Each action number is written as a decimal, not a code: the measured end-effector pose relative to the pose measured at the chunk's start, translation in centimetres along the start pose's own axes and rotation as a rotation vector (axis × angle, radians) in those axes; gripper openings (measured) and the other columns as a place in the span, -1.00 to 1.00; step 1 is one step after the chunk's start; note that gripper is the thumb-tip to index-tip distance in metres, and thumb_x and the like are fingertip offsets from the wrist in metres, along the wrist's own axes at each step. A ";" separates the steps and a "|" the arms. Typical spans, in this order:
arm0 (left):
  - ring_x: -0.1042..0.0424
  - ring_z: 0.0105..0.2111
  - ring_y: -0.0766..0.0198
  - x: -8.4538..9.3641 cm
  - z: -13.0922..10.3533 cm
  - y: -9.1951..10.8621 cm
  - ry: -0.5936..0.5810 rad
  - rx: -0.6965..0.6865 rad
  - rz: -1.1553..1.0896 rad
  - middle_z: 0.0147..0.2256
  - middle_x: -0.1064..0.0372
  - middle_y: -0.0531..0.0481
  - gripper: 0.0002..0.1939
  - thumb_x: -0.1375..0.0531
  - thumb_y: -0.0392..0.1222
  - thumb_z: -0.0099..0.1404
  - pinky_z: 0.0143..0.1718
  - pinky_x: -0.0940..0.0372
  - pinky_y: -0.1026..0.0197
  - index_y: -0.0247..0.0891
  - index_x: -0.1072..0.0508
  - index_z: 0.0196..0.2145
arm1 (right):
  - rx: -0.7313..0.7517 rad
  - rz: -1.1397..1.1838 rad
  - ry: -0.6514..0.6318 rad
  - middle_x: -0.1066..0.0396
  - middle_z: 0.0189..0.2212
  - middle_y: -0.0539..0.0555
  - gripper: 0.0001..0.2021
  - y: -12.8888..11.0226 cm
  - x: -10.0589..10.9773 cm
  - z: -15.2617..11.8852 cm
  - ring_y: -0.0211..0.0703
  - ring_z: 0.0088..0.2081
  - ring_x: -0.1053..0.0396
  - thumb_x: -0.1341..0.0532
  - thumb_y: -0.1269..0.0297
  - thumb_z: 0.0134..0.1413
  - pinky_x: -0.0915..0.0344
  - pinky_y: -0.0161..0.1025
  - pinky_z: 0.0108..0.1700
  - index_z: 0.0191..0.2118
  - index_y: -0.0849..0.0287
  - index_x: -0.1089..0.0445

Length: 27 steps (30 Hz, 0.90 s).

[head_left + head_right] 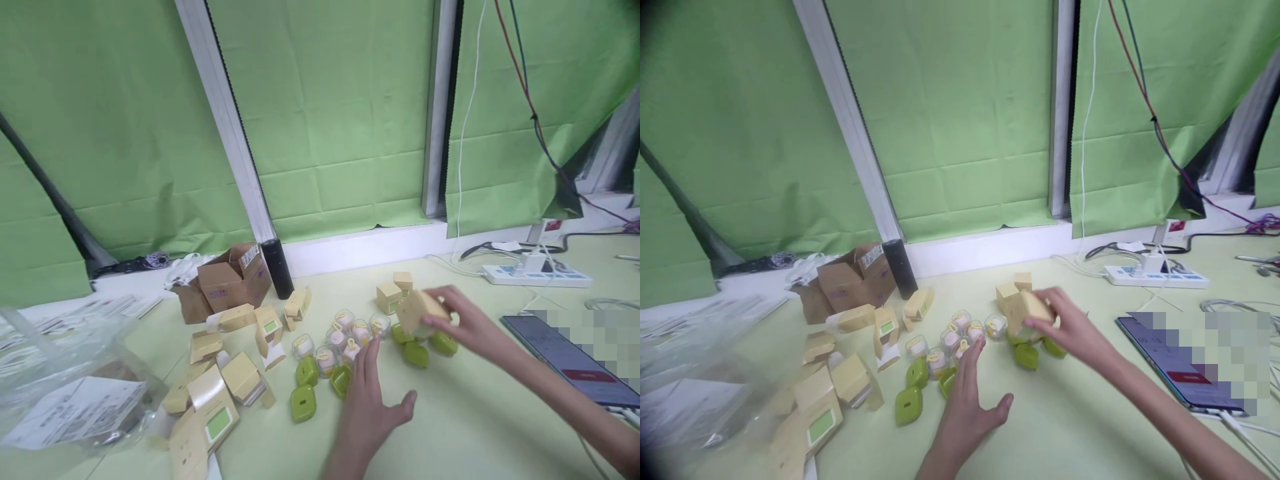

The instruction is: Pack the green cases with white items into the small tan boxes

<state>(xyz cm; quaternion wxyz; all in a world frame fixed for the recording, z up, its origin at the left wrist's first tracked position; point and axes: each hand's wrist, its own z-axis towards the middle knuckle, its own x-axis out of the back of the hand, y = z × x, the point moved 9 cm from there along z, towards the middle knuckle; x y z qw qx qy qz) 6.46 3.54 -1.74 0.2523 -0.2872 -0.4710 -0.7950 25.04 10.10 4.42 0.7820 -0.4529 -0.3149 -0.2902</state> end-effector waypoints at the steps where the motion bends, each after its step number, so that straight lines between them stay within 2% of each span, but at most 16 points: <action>1: -0.05 0.15 0.02 0.7 0.1 0.4 0.050 -0.047 0.058 0.14 -0.09 -0.19 -0.29 -0.16 -0.17 0.10 0.12 -0.06 -0.06 -0.23 0.01 0.18 | -0.117 -0.091 0.050 -0.27 -0.08 0.20 -0.49 2.1 0.8 1.1 -0.04 -0.22 -0.37 -0.04 -0.10 0.09 -0.35 -0.16 -0.18 0.04 0.14 -0.19; 4: -0.26 -0.06 0.06 2.8 0.5 0.8 0.166 -0.093 0.242 -0.11 -0.32 -0.13 -0.68 -0.05 -0.24 0.19 -0.05 -0.20 -0.04 -0.22 -0.29 -0.07 | -0.240 -0.190 0.073 -0.28 -0.12 0.30 -0.44 5.8 0.9 3.8 0.07 -0.28 -0.40 -0.12 -0.11 0.00 -0.34 -0.08 -0.26 -0.04 0.28 -0.27; 6: -0.30 -0.20 0.08 3.5 0.7 0.0 0.156 -0.035 0.333 -0.27 -0.34 -0.08 -0.84 -0.02 -0.28 0.20 -0.17 -0.23 -0.01 -0.22 -0.37 -0.30 | -0.272 -0.230 0.066 -0.31 -0.19 0.33 -0.47 7.2 0.2 4.6 0.12 -0.34 -0.42 -0.20 -0.06 -0.08 -0.34 -0.06 -0.32 -0.13 0.33 -0.33; 8: -0.28 -0.21 0.06 3.7 0.6 -1.0 0.089 0.027 0.382 -0.31 -0.33 -0.06 -0.87 -0.03 -0.29 0.17 -0.18 -0.20 -0.02 -0.22 -0.37 -0.41 | -0.267 -0.263 0.071 -0.31 -0.20 0.36 -0.51 7.3 -0.3 4.6 0.15 -0.35 -0.43 -0.23 0.03 -0.07 -0.33 -0.03 -0.32 -0.13 0.38 -0.33; 11: -0.22 -0.13 -0.06 3.4 0.1 -2.0 -0.029 0.095 0.384 -0.25 -0.34 -0.09 -0.85 -0.10 -0.32 0.07 -0.10 -0.10 -0.11 -0.22 -0.40 -0.36 | -0.148 -0.291 0.083 -0.25 -0.06 0.39 -0.60 4.8 -0.9 4.0 0.18 -0.15 -0.37 -0.15 0.18 0.07 -0.26 0.04 -0.14 -0.02 0.34 -0.26; 13: -0.23 -0.14 -0.07 2.8 -0.2 -2.1 -0.120 0.135 0.353 -0.22 -0.34 -0.13 -0.78 -0.09 -0.36 0.04 -0.09 -0.06 -0.11 -0.23 -0.41 -0.31 | -0.008 -0.283 0.038 -0.25 -0.01 0.26 -0.70 1.7 -2.0 3.6 0.09 -0.03 -0.29 -0.08 0.27 0.14 -0.21 -0.01 -0.04 -0.01 0.21 -0.28; 16: -0.28 -0.21 0.00 1.6 -0.6 -0.9 -0.259 0.114 0.240 -0.21 -0.34 -0.14 -0.70 0.00 -0.41 0.07 -0.16 -0.11 -0.02 -0.24 -0.41 -0.27 | 0.174 -0.250 -0.103 -0.38 -0.14 0.06 -0.83 -2.9 -5.0 3.4 -0.10 -0.06 -0.31 -0.11 0.31 0.14 -0.24 -0.19 -0.05 -0.17 0.08 -0.39; 18: -0.27 -0.19 0.03 1.2 -0.7 0.4 -0.307 0.046 0.150 -0.22 -0.34 -0.12 -0.67 0.02 -0.40 0.08 -0.17 -0.13 0.04 -0.21 -0.40 -0.22 | 0.212 -0.251 -0.167 -0.42 -0.24 0.05 -0.88 -4.7 -7.0 3.8 -0.09 -0.10 -0.33 -0.17 0.31 0.10 -0.24 -0.17 -0.05 -0.26 0.12 -0.43; 21: -0.20 -0.08 0.01 2.0 -0.6 0.9 -0.252 0.009 0.103 -0.15 -0.30 -0.10 -0.62 -0.07 -0.33 0.04 -0.07 -0.09 0.06 -0.17 -0.37 -0.13 | 0.167 -0.260 -0.201 -0.39 -0.18 0.10 -0.83 -5.4 -9.2 4.7 -0.08 -0.12 -0.34 -0.15 0.27 0.15 -0.28 -0.06 -0.08 -0.18 0.21 -0.39; 23: -0.17 -0.05 -0.04 2.6 -0.5 -0.1 -0.210 0.075 0.122 -0.10 -0.26 -0.13 -0.57 -0.15 -0.27 -0.01 -0.03 -0.06 0.02 -0.19 -0.36 -0.11 | 0.120 -0.243 -0.212 -0.33 -0.08 0.12 -0.77 -5.0 -10.0 5.1 -0.11 -0.14 -0.35 -0.12 0.25 0.19 -0.32 -0.06 -0.12 -0.07 0.21 -0.31; 27: -0.23 -0.06 -0.05 2.0 -0.8 -2.2 -0.263 0.212 0.104 -0.06 -0.23 -0.17 -0.58 -0.12 -0.27 -0.01 -0.08 -0.11 0.01 -0.22 -0.37 -0.12 | 0.050 -0.138 -0.225 -0.32 -0.06 0.11 -0.76 -3.9 -10.3 5.2 -0.14 -0.15 -0.36 -0.12 0.25 0.19 -0.34 -0.08 -0.15 -0.04 0.18 -0.29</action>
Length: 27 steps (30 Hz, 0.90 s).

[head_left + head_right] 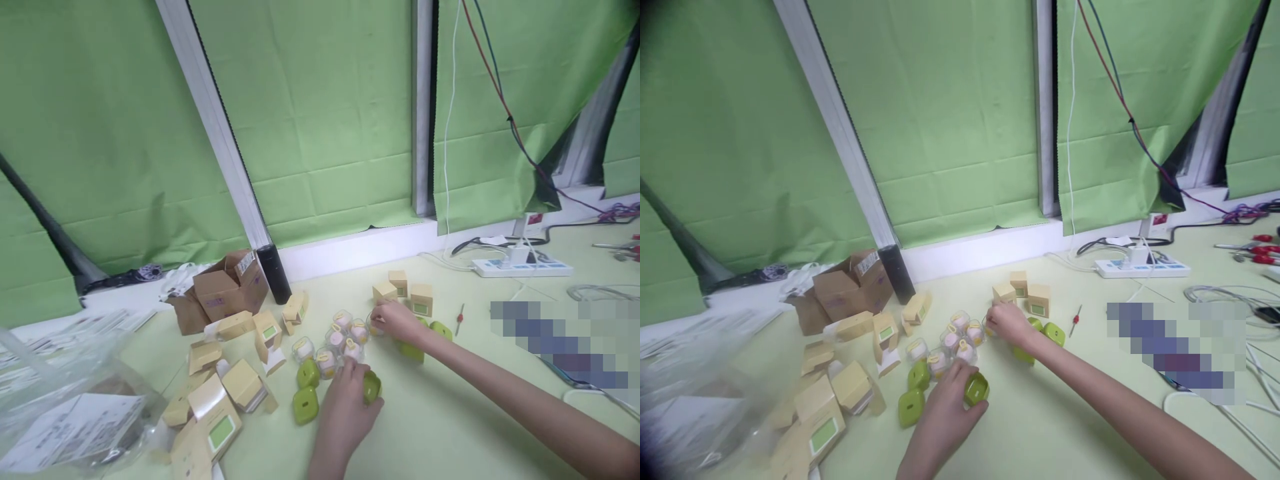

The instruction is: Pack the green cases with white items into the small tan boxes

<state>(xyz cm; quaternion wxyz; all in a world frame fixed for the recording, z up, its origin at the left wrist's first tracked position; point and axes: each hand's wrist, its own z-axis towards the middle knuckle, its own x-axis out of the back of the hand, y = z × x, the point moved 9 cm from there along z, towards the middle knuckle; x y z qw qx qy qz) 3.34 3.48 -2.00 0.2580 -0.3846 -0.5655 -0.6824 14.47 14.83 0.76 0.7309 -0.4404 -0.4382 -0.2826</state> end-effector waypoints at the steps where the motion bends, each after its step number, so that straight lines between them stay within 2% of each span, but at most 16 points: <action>1: -0.22 -0.04 -0.04 -0.1 0.0 -0.1 0.003 0.010 -0.027 -0.04 -0.22 -0.17 -0.56 -0.11 -0.31 -0.02 -0.07 -0.12 0.03 -0.22 -0.36 -0.11 | -0.009 0.041 0.004 -0.33 -0.09 0.10 -0.76 0.2 0.1 -0.2 -0.14 -0.17 -0.37 -0.12 0.25 0.19 -0.35 -0.09 -0.16 -0.06 0.20 -0.30; 3: -0.20 -0.01 -0.03 -0.1 0.0 -0.1 0.034 0.019 -0.075 -0.05 -0.24 -0.16 -0.56 -0.10 -0.36 -0.06 -0.05 -0.12 0.05 -0.22 -0.37 -0.15 | -0.018 0.138 0.027 -0.40 -0.22 0.09 -0.78 0.3 0.7 -0.7 -0.16 -0.26 -0.40 -0.13 0.27 0.18 -0.37 -0.12 -0.22 -0.09 0.25 -0.31; 5: -0.24 -0.05 0.01 0.0 0.0 0.4 0.063 0.009 -0.126 -0.14 -0.28 -0.13 -0.65 -0.09 -0.39 -0.06 -0.05 -0.13 0.06 -0.22 -0.40 -0.26 | -0.003 0.258 0.055 -0.43 -0.35 0.06 -0.78 -0.2 1.6 -1.7 -0.18 -0.33 -0.41 -0.11 0.29 0.18 -0.38 -0.16 -0.27 -0.10 0.26 -0.31; 7: -0.28 -0.11 0.09 0.0 0.1 1.2 0.080 -0.027 -0.255 -0.19 -0.28 -0.08 -0.70 -0.09 -0.40 -0.04 -0.09 -0.17 0.11 -0.21 -0.37 -0.29 | 0.028 0.386 0.068 -0.45 -0.37 0.05 -0.77 -1.0 2.6 -3.2 -0.19 -0.33 -0.43 -0.07 0.27 0.20 -0.40 -0.20 -0.28 -0.08 0.23 -0.30; 11: -0.35 -0.26 0.24 -0.2 0.6 1.8 0.099 -0.061 -0.748 -0.25 -0.32 -0.04 -0.59 -0.17 -0.38 -0.02 -0.23 -0.24 0.21 -0.19 -0.23 -0.17 | 0.043 0.653 0.068 -0.47 -0.35 0.08 -0.72 -2.4 3.9 -6.6 -0.18 -0.31 -0.47 -0.09 0.10 0.15 -0.42 -0.23 -0.28 -0.17 0.21 -0.31; 14: -0.38 -0.27 0.21 -0.2 1.0 1.3 0.141 -0.030 -1.081 -0.26 -0.39 -0.08 -0.55 -0.31 -0.32 -0.08 -0.19 -0.26 0.16 -0.23 -0.29 -0.20 | -0.035 0.914 0.110 -0.47 -0.42 0.06 -0.70 -2.0 4.0 -8.4 -0.12 -0.34 -0.46 -0.23 0.04 0.00 -0.42 -0.20 -0.31 -0.25 0.17 -0.34; 18: -0.36 -0.08 0.07 -1.4 1.0 1.0 0.085 0.101 -1.364 -0.10 -0.40 -0.16 -0.59 -0.31 -0.16 0.01 -0.05 -0.21 0.03 -0.25 -0.42 -0.14 | -0.080 0.775 0.250 -0.48 -0.38 0.08 -0.73 -1.2 4.1 -9.7 -0.07 -0.30 -0.41 -0.24 0.02 -0.04 -0.36 -0.15 -0.25 -0.36 0.13 -0.44; 21: -0.32 -0.02 0.09 -2.6 0.8 1.0 0.047 0.180 -1.482 -0.01 -0.36 -0.11 -0.57 -0.29 -0.18 0.06 0.02 -0.17 0.04 -0.19 -0.41 -0.06 | -0.109 0.702 0.262 -0.47 -0.41 0.05 -0.78 -1.1 3.5 -10.0 -0.09 -0.33 -0.38 -0.22 0.07 0.00 -0.32 -0.16 -0.27 -0.39 0.11 -0.45; 24: -0.31 0.00 0.15 -3.4 0.8 1.6 0.025 0.169 -1.527 -0.04 -0.39 -0.09 -0.61 -0.26 -0.24 0.11 0.07 -0.14 0.11 -0.21 -0.42 -0.06 | -0.120 0.669 0.268 -0.46 -0.44 0.04 -0.84 -1.3 3.0 -10.2 -0.11 -0.34 -0.36 -0.22 0.16 0.01 -0.30 -0.18 -0.29 -0.40 0.12 -0.45; 27: -0.32 0.00 0.15 -3.8 1.0 2.2 0.011 0.147 -1.530 -0.07 -0.42 -0.12 -0.70 -0.22 -0.24 0.15 0.07 -0.14 0.13 -0.29 -0.46 -0.11 | -0.083 0.564 0.326 -0.46 -0.44 0.03 -0.88 -1.6 3.3 -10.4 -0.10 -0.31 -0.33 -0.19 0.23 0.05 -0.27 -0.15 -0.26 -0.40 0.10 -0.45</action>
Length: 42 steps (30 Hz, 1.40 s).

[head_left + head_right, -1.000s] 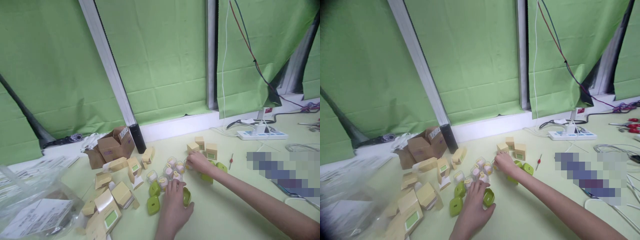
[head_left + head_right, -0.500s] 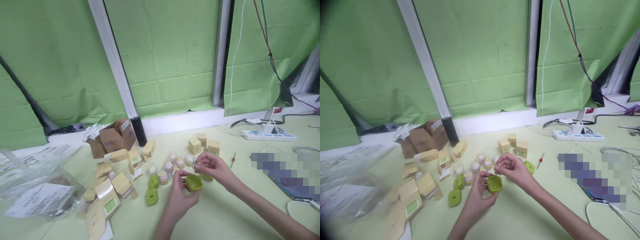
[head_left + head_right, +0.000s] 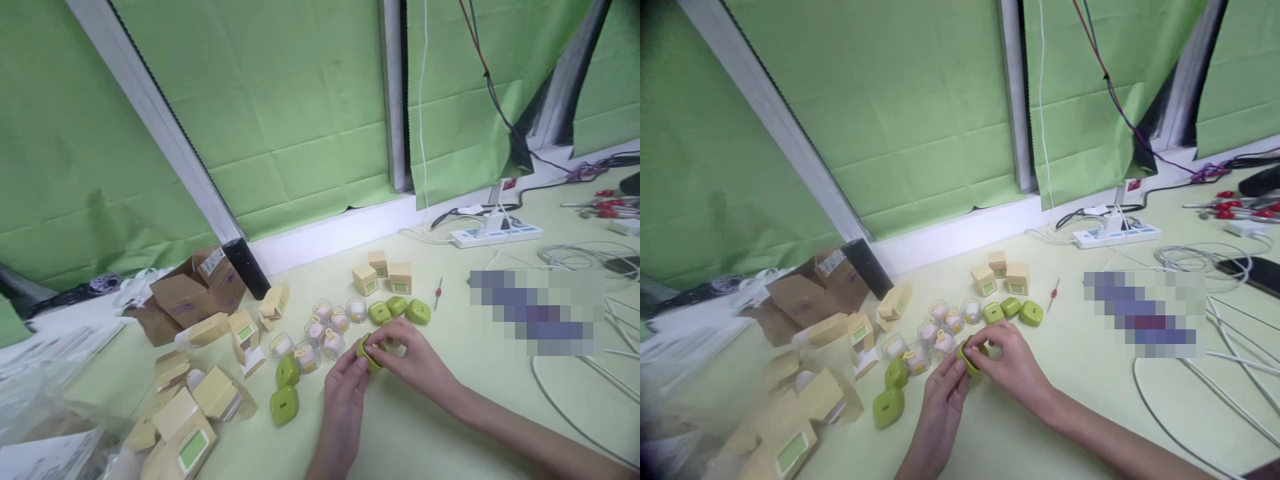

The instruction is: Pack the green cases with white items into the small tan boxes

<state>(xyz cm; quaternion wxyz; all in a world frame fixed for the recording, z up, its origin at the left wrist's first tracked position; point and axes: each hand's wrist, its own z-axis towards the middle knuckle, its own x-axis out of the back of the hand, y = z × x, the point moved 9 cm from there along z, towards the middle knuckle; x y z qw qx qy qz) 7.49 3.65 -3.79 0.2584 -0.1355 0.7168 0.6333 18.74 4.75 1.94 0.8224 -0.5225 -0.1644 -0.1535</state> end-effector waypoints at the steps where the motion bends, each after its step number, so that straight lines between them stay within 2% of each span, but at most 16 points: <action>1: -0.32 0.00 0.14 -0.1 0.0 -0.1 0.003 -0.001 0.002 -0.08 -0.42 -0.13 -0.70 -0.22 -0.24 0.16 0.07 -0.15 0.13 -0.30 -0.47 -0.12 | 0.033 -0.031 0.007 -0.46 -0.44 0.02 -0.88 -0.2 0.0 0.0 -0.10 -0.31 -0.32 -0.18 0.25 0.06 -0.27 -0.15 -0.25 -0.40 0.09 -0.45; 4: -0.34 -0.02 0.14 -0.1 0.1 -0.1 0.032 -0.014 -0.002 -0.10 -0.44 -0.13 -0.71 -0.22 -0.23 0.15 0.06 -0.17 0.13 -0.29 -0.48 -0.13 | 0.096 -0.095 0.008 -0.43 -0.50 0.00 -0.88 -0.6 0.1 -0.1 -0.15 -0.38 -0.32 -0.16 0.30 0.06 -0.25 -0.16 -0.27 -0.43 0.11 -0.42; 9: -0.38 -0.08 0.14 0.4 0.1 -0.2 0.067 -0.019 0.016 -0.19 -0.49 -0.12 -0.73 -0.26 -0.22 0.11 0.05 -0.18 0.11 -0.30 -0.52 -0.19 | 0.118 -0.131 -0.037 -0.40 -0.55 -0.03 -0.88 -0.4 -0.4 -0.2 -0.19 -0.44 -0.30 -0.16 0.33 0.05 -0.24 -0.21 -0.32 -0.46 0.12 -0.41; 14: -0.36 -0.06 0.12 -0.2 -0.2 -0.4 -0.002 0.008 0.089 -0.13 -0.46 -0.13 -0.70 -0.20 -0.18 0.17 0.05 -0.18 0.06 -0.29 -0.48 -0.13 | 0.094 -0.142 -0.048 -0.41 -0.54 -0.02 -0.86 0.2 -1.0 -0.5 -0.18 -0.44 -0.31 -0.13 0.38 0.05 -0.23 -0.21 -0.33 -0.47 0.12 -0.39; 18: -0.34 -0.03 0.12 0.4 -0.4 -0.6 0.041 0.022 0.084 -0.10 -0.44 -0.12 -0.67 -0.21 -0.20 0.17 0.06 -0.17 0.07 -0.25 -0.45 -0.08 | 0.071 -0.151 -0.017 -0.40 -0.54 0.00 -0.85 0.5 -0.9 -0.6 -0.14 -0.43 -0.30 -0.12 0.42 0.04 -0.21 -0.18 -0.33 -0.49 0.13 -0.37; 25: -0.35 -0.06 0.13 0.5 0.0 -0.6 0.044 -0.018 -0.003 -0.11 -0.43 -0.14 -0.74 -0.18 -0.18 0.19 0.03 -0.18 0.09 -0.30 -0.49 -0.16 | 0.055 -0.088 0.019 -0.44 -0.48 -0.01 -0.87 0.9 -0.8 -0.5 -0.11 -0.34 -0.30 -0.16 0.36 0.05 -0.21 -0.10 -0.19 -0.47 0.10 -0.39; 29: -0.38 -0.17 0.18 0.7 0.1 -0.5 0.049 -0.010 0.114 -0.24 -0.45 -0.13 -0.79 -0.20 -0.19 0.16 -0.08 -0.22 0.17 -0.35 -0.50 -0.26 | 0.019 0.037 -0.004 -0.39 -0.48 0.01 -0.87 1.2 -0.8 -0.5 -0.09 -0.31 -0.29 -0.16 0.30 0.06 -0.25 -0.09 -0.20 -0.45 0.10 -0.42; 32: -0.36 -0.33 0.26 1.0 0.1 -0.2 0.072 -0.021 0.219 -0.40 -0.43 -0.05 -0.82 -0.22 -0.16 0.13 -0.23 -0.23 0.25 -0.34 -0.50 -0.36 | -0.010 0.149 -0.100 -0.29 -0.39 0.06 -0.84 1.1 -1.2 -0.8 -0.14 -0.35 -0.30 -0.11 0.26 0.11 -0.31 -0.17 -0.30 -0.41 0.12 -0.41; 34: -0.32 -0.40 0.29 0.8 0.1 0.1 0.059 -0.032 0.243 -0.46 -0.39 -0.02 -0.80 -0.22 -0.11 0.12 -0.33 -0.20 0.28 -0.33 -0.49 -0.39 | 0.026 0.188 -0.187 -0.23 -0.20 0.11 -0.89 0.4 -1.7 -1.1 -0.18 -0.33 -0.31 -0.14 0.26 0.07 -0.34 -0.18 -0.28 -0.28 0.11 -0.37; 37: -0.33 -0.39 0.25 0.6 0.1 0.3 0.043 -0.018 0.211 -0.46 -0.39 -0.04 -0.70 -0.24 -0.02 0.07 -0.35 -0.17 0.26 -0.33 -0.48 -0.36 | 0.163 0.137 -0.281 -0.07 0.07 0.16 -0.60 -1.1 -2.3 -1.8 -0.02 -0.04 -0.23 -0.30 0.28 -0.13 -0.28 -0.12 -0.08 -0.11 0.06 -0.22; 39: -0.34 -0.37 0.21 0.9 -0.1 0.3 0.061 0.003 0.181 -0.44 -0.40 -0.06 -0.64 -0.25 0.03 0.03 -0.33 -0.18 0.23 -0.33 -0.47 -0.32 | 0.237 0.105 -0.309 -0.13 0.07 0.14 -0.60 -1.8 -2.5 -2.1 -0.01 0.08 -0.13 -0.30 0.32 -0.10 -0.22 -0.12 -0.01 -0.12 0.05 -0.17; 42: -0.35 -0.36 0.20 1.4 -0.3 0.1 0.074 0.028 0.134 -0.42 -0.40 -0.07 -0.60 -0.26 0.04 0.01 -0.32 -0.18 0.22 -0.32 -0.46 -0.29 | 0.332 0.083 -0.297 -0.32 -0.12 0.07 -0.77 -2.6 -2.3 -2.1 -0.12 -0.04 -0.25 -0.22 0.39 0.01 -0.23 -0.17 -0.06 -0.23 0.06 -0.17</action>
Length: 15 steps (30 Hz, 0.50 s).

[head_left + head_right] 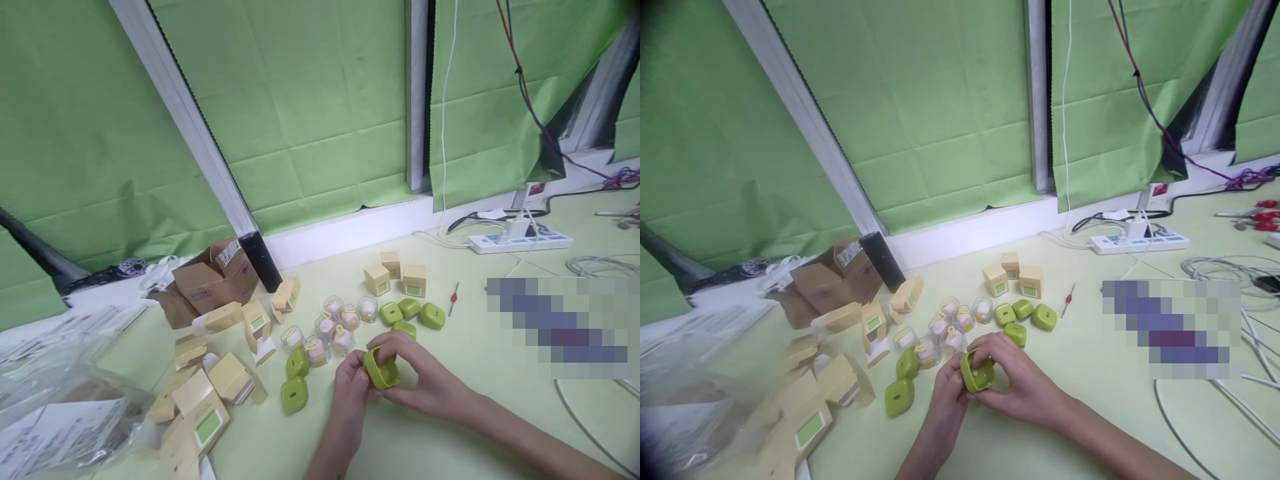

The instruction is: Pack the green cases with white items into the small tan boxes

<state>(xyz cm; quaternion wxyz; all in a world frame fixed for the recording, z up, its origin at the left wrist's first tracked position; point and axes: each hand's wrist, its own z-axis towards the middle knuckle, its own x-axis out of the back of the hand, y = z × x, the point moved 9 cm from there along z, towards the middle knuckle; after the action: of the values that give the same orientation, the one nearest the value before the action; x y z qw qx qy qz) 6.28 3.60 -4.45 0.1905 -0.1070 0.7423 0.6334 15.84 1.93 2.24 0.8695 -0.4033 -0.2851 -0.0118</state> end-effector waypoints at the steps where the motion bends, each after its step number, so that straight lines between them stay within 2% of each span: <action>1: -0.35 -0.36 0.19 0.1 0.0 -0.1 -0.003 0.009 -0.017 -0.42 -0.40 -0.07 -0.60 -0.25 0.04 0.01 -0.31 -0.18 0.22 -0.31 -0.45 -0.28 | 0.037 -0.025 0.016 -0.34 -0.16 0.06 -0.78 -0.4 0.3 0.0 -0.13 -0.09 -0.28 -0.23 0.39 0.00 -0.24 -0.19 -0.09 -0.26 0.06 -0.17; 4: -0.35 -0.35 0.19 -0.1 0.1 -0.4 -0.021 0.029 -0.077 -0.39 -0.40 -0.07 -0.60 -0.26 0.03 0.02 -0.32 -0.17 0.22 -0.29 -0.44 -0.25 | 0.123 -0.100 0.072 -0.36 -0.19 0.04 -0.76 -1.3 1.0 0.0 -0.15 -0.16 -0.32 -0.26 0.37 -0.03 -0.25 -0.21 -0.15 -0.29 0.07 -0.16; 6: -0.36 -0.33 0.19 -0.3 0.2 -0.4 -0.038 0.033 -0.126 -0.36 -0.40 -0.08 -0.60 -0.26 0.03 0.02 -0.33 -0.18 0.23 -0.28 -0.43 -0.23 | 0.123 -0.124 0.102 -0.36 -0.19 0.04 -0.75 -1.4 1.2 -0.2 -0.15 -0.17 -0.32 -0.27 0.36 -0.03 -0.25 -0.21 -0.17 -0.30 0.07 -0.14; 9: -0.36 -0.31 0.19 -0.9 0.2 -0.2 -0.084 0.022 -0.226 -0.30 -0.40 -0.09 -0.59 -0.25 0.02 0.04 -0.36 -0.18 0.25 -0.25 -0.42 -0.19 | -0.011 -0.109 0.131 -0.37 -0.20 0.05 -0.73 -0.3 1.5 -0.2 -0.12 -0.15 -0.33 -0.26 0.34 -0.03 -0.28 -0.19 -0.18 -0.33 0.07 -0.08; 12: -0.37 -0.28 0.22 -1.2 0.2 0.3 -0.121 -0.005 -0.292 -0.21 -0.40 -0.10 -0.58 -0.26 -0.10 0.09 -0.31 -0.23 0.24 -0.22 -0.36 -0.08 | -0.098 -0.101 0.076 -0.36 -0.14 0.08 -0.69 0.6 1.4 0.6 -0.06 -0.14 -0.33 -0.29 0.25 -0.08 -0.31 -0.17 -0.20 -0.34 0.06 -0.07; 15: -0.37 -0.22 0.25 -0.3 0.4 1.3 -0.072 -0.086 -0.379 -0.13 -0.37 -0.11 -0.66 -0.23 -0.20 0.16 -0.20 -0.27 0.21 -0.24 -0.38 -0.09 | -0.177 -0.164 0.044 -0.30 -0.02 0.14 -0.83 2.2 2.1 3.0 -0.04 -0.08 -0.30 -0.09 0.20 0.12 -0.29 -0.11 -0.14 -0.18 0.08 -0.15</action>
<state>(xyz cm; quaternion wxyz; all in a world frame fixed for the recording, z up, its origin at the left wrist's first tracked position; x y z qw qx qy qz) 6.07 4.15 -3.17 0.3282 -0.2303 0.6738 0.6206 16.68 6.00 3.33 0.8326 -0.4535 -0.2956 -0.1168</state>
